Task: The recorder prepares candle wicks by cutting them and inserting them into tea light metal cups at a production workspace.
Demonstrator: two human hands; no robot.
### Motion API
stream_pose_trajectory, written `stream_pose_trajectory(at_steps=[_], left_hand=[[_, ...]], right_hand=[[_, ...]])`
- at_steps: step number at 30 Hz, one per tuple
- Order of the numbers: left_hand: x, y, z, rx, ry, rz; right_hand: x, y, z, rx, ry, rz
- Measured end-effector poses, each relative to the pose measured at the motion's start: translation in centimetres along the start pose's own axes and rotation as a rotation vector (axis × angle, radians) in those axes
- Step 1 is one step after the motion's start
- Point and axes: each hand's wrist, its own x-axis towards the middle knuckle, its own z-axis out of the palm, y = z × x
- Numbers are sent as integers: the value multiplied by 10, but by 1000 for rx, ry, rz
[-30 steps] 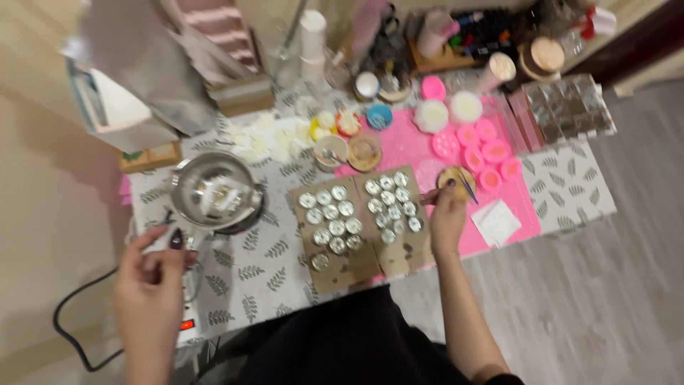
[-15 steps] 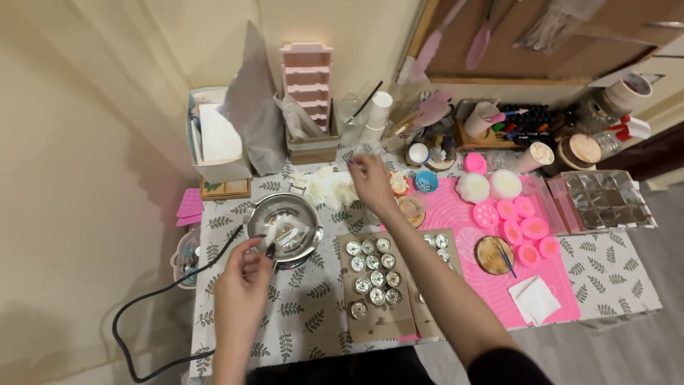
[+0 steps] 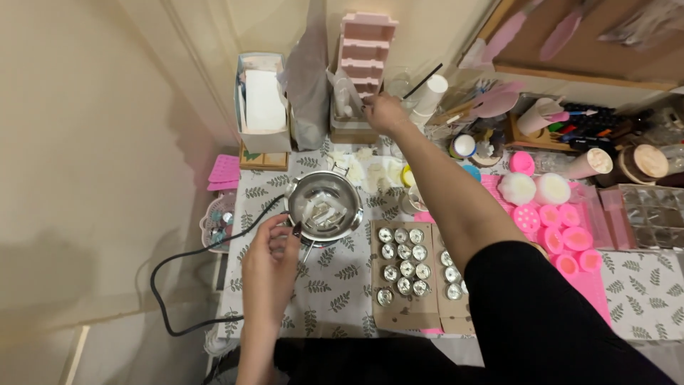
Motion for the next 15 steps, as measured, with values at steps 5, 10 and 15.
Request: stream_pose_trajectory(at_steps=[5,10,15], left_hand=[[0,-15,-6,97,43,-62],[6,-12,-6,112,52,-60],[20,-8,0,78,27,-15]], right_hand=[[6,13,27,144,149,-111],[16,12,36,126,-32,-55],[31,-4,33,220,271,-44]])
